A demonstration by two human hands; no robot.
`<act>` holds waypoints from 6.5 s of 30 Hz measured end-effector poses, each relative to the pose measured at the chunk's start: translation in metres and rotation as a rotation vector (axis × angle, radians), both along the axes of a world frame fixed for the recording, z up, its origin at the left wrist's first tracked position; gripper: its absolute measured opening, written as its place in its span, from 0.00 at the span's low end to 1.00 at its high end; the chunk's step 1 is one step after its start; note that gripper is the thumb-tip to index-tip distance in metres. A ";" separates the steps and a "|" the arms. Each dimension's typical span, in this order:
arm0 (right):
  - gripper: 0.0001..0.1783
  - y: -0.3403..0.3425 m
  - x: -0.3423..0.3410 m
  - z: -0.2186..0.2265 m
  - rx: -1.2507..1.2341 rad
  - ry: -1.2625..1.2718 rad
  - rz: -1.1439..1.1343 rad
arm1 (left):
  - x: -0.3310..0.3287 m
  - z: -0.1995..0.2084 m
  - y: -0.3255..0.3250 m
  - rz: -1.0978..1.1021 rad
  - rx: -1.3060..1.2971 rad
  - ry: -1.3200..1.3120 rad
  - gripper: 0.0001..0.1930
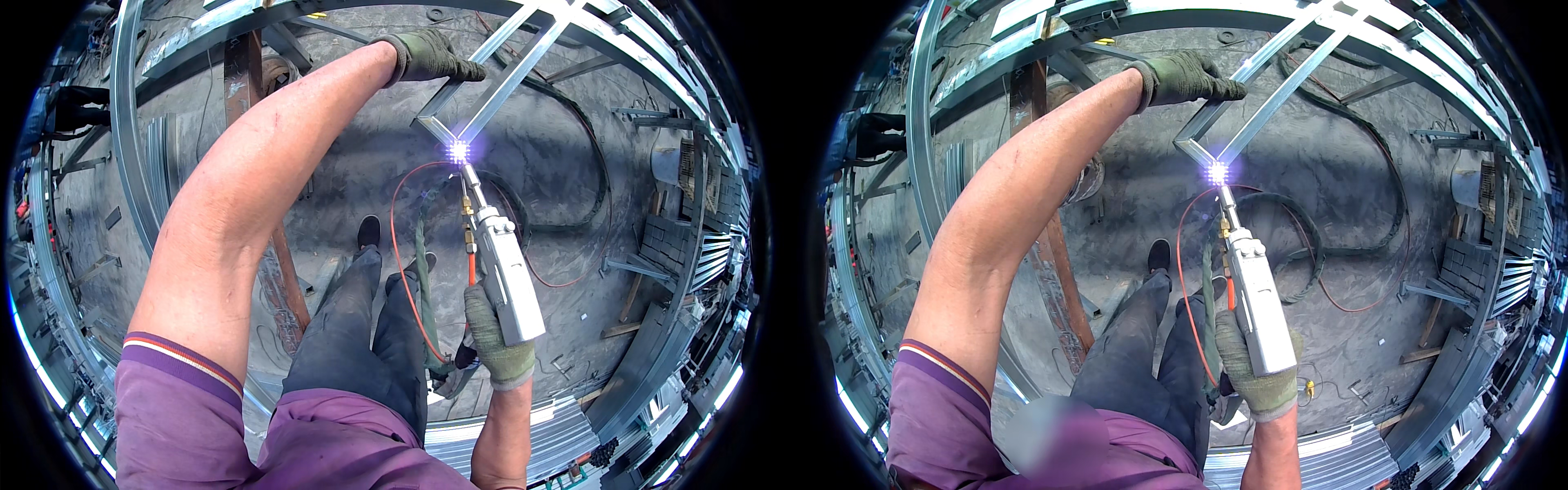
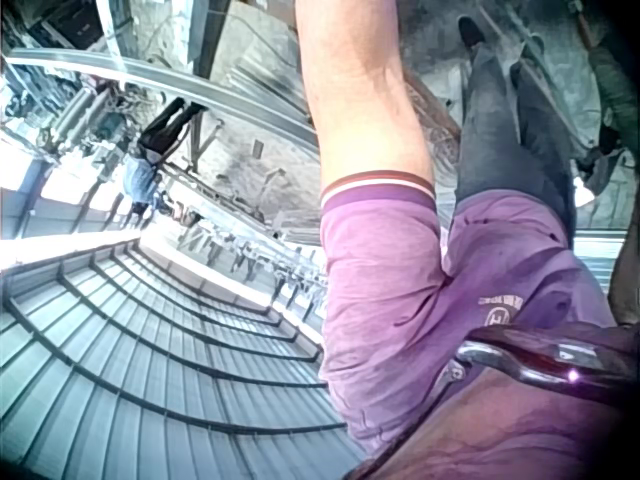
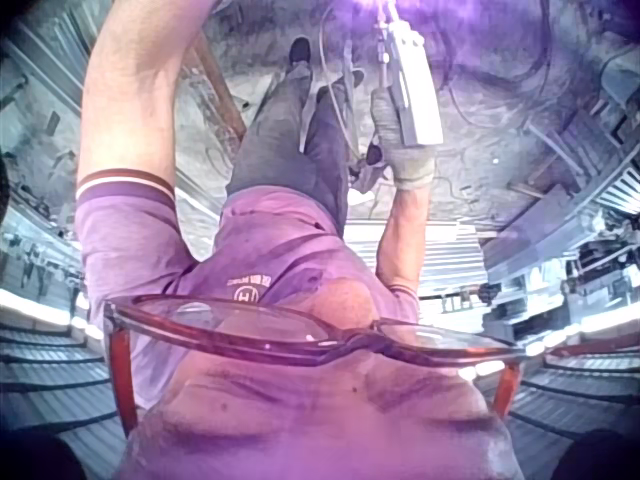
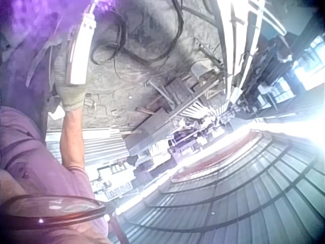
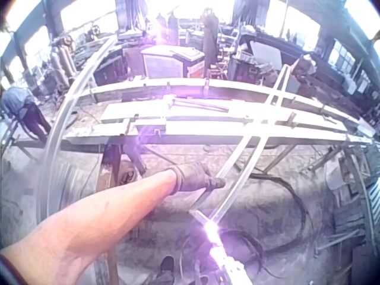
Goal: The person welds metal frame components together using a handheld welding torch. They position the pieces, weld the joints, and occasionally reposition the frame to access different sides. The work takes place in a workshop with other workers visible in the background.
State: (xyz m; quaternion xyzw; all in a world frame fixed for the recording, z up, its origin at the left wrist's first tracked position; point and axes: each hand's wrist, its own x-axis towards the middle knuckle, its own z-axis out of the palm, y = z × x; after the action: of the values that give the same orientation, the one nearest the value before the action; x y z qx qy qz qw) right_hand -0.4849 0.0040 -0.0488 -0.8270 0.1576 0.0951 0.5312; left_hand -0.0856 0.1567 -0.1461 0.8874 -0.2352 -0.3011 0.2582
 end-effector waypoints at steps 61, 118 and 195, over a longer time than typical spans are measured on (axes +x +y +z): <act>0.07 0.008 0.003 0.009 -0.060 -0.060 0.023 | -0.010 0.029 0.004 0.008 -0.023 0.010 0.42; 0.11 0.015 0.000 0.008 -0.126 0.004 -0.030 | -0.308 0.071 0.061 0.432 -0.860 0.442 0.26; 0.08 0.015 -0.001 0.004 -0.133 -0.064 -0.020 | -0.316 0.074 0.061 0.401 -0.869 0.459 0.27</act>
State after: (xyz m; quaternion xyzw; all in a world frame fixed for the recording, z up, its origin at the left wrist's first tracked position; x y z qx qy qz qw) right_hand -0.4860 0.0191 -0.0445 -0.8615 0.1546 0.0527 0.4807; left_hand -0.4012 0.2173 -0.0725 0.6374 -0.1014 -0.3074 0.6993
